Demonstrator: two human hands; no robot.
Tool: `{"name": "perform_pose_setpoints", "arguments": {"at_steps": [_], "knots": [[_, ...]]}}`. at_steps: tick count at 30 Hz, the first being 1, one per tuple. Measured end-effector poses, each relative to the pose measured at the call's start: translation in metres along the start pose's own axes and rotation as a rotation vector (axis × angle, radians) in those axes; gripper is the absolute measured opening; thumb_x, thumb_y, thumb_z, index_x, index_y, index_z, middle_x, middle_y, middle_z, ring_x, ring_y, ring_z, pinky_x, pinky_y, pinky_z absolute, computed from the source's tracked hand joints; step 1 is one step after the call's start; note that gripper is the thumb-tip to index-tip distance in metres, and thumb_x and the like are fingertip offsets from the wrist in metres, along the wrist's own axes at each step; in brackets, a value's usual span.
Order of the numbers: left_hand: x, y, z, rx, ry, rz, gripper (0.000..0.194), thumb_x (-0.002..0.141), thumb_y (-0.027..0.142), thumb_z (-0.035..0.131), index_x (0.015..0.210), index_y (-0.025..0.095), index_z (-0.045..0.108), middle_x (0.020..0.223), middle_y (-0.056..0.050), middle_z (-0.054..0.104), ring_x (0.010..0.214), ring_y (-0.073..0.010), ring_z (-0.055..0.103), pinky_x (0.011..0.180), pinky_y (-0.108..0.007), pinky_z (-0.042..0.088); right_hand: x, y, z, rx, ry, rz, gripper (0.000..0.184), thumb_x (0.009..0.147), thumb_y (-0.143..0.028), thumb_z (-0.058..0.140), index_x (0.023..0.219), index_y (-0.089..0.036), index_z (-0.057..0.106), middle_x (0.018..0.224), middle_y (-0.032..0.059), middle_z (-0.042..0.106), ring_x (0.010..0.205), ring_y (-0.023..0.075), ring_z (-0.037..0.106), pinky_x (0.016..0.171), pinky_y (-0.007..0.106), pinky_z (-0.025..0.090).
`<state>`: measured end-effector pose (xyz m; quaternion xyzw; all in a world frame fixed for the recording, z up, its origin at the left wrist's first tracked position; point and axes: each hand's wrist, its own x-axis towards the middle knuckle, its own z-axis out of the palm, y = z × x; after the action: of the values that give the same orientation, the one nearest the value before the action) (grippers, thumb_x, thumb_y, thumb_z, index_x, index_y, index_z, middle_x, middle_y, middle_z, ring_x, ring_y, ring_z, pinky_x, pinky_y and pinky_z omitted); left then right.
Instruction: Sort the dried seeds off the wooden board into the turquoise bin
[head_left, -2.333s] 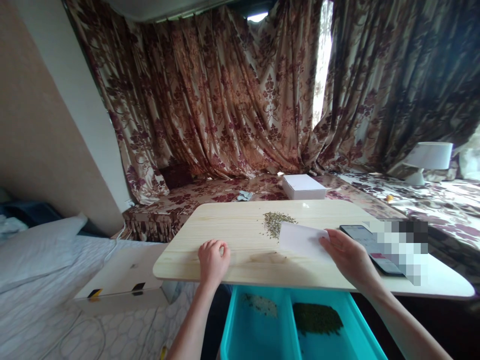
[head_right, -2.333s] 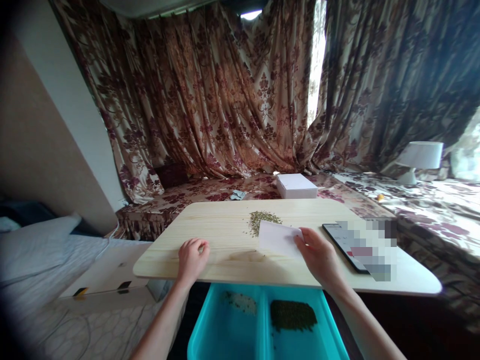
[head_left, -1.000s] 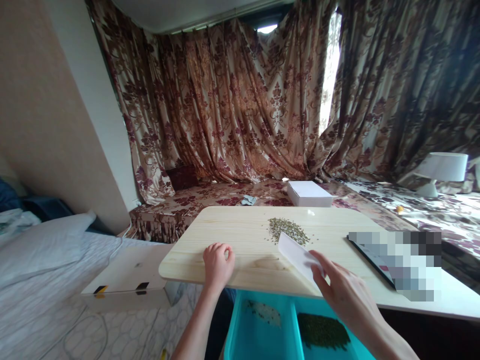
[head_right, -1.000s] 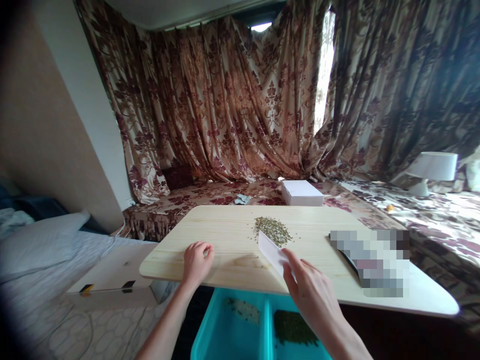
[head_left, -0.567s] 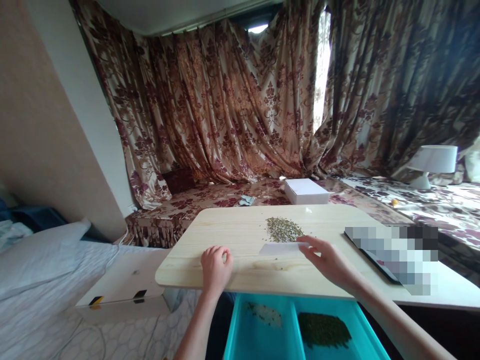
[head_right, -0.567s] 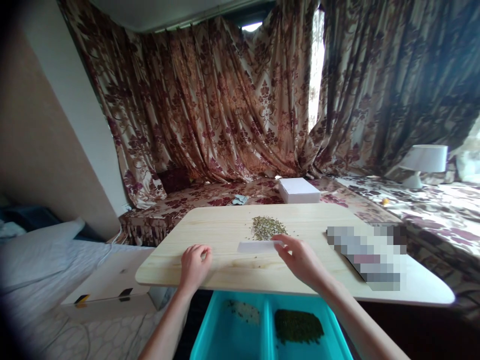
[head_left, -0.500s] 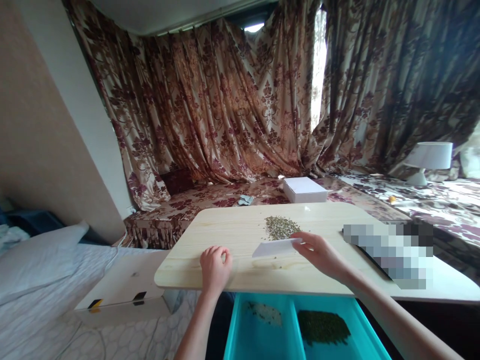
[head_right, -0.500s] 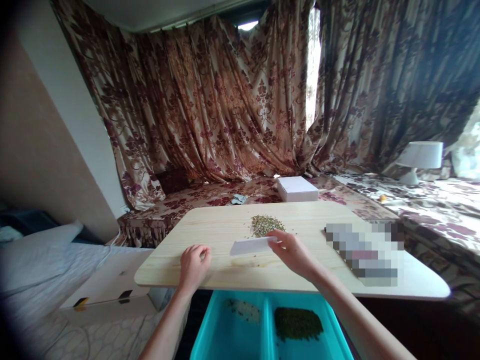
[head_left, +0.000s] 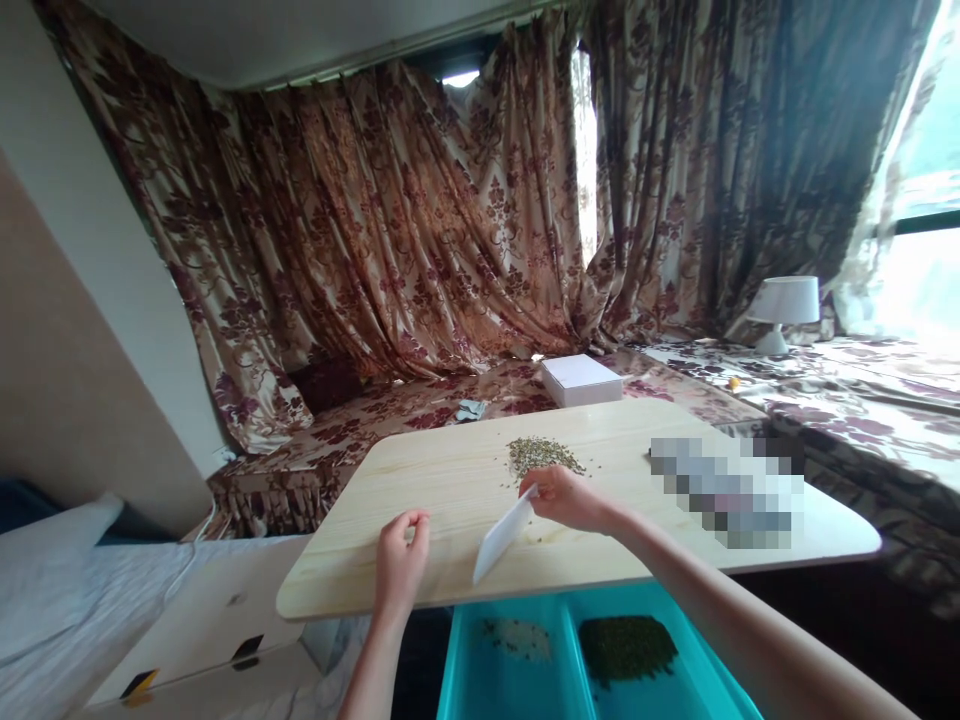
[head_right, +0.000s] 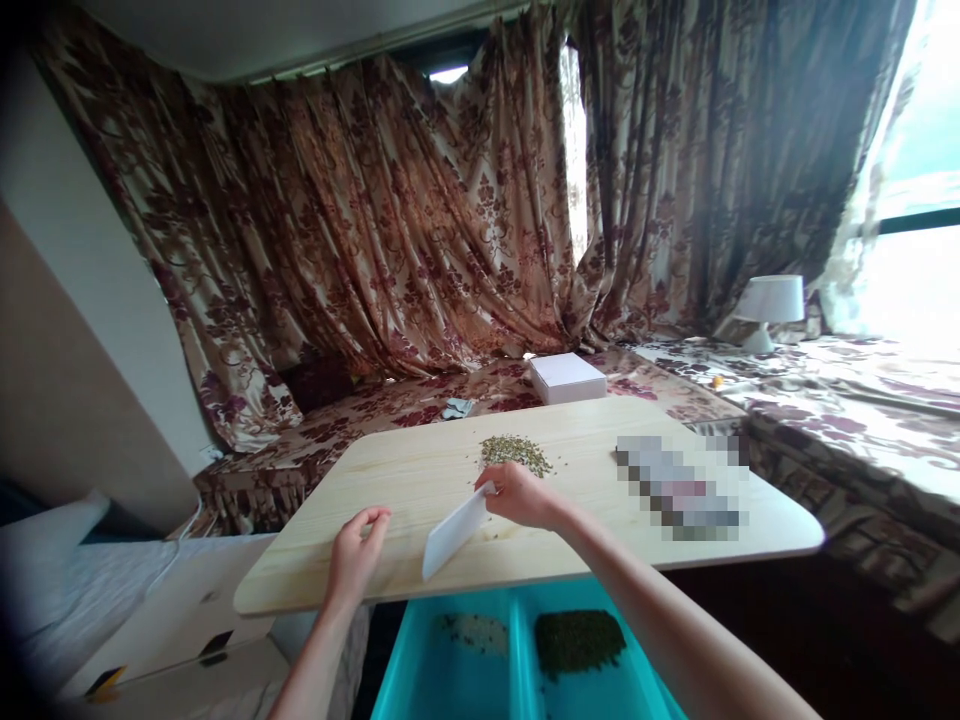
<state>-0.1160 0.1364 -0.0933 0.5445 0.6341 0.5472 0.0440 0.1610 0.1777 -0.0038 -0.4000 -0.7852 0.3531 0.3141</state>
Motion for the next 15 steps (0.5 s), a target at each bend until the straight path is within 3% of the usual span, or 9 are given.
{"name": "perform_pose_setpoints", "arguments": {"at_steps": [10,15], "knots": [[0.0,-0.002,0.002,-0.019,-0.017,-0.043,0.035,0.075,0.05,0.05,0.075,0.021,0.069,0.087,-0.008,0.072,0.093,-0.0293,0.065,0.088,-0.039,0.048,-0.022,-0.002,-0.021,-0.057,-0.036,0.011,0.023,0.062,-0.005,0.051,0.072,-0.016,0.068,0.055,-0.0042,0.055,0.053,0.0092,0.047,0.046,0.019,0.033],[0.0,-0.005,0.002,-0.003,-0.028,-0.035,0.034,0.076,0.05,0.049,0.076,0.021,0.068,0.087,-0.008,0.072,0.092,-0.0291,0.065,0.087,-0.039,0.048,-0.039,-0.007,-0.035,-0.077,-0.066,0.013,0.023,0.062,-0.005,0.051,0.072,-0.016,0.068,0.059,-0.003,0.057,0.057,0.01,0.05,0.05,0.02,0.036]]}}
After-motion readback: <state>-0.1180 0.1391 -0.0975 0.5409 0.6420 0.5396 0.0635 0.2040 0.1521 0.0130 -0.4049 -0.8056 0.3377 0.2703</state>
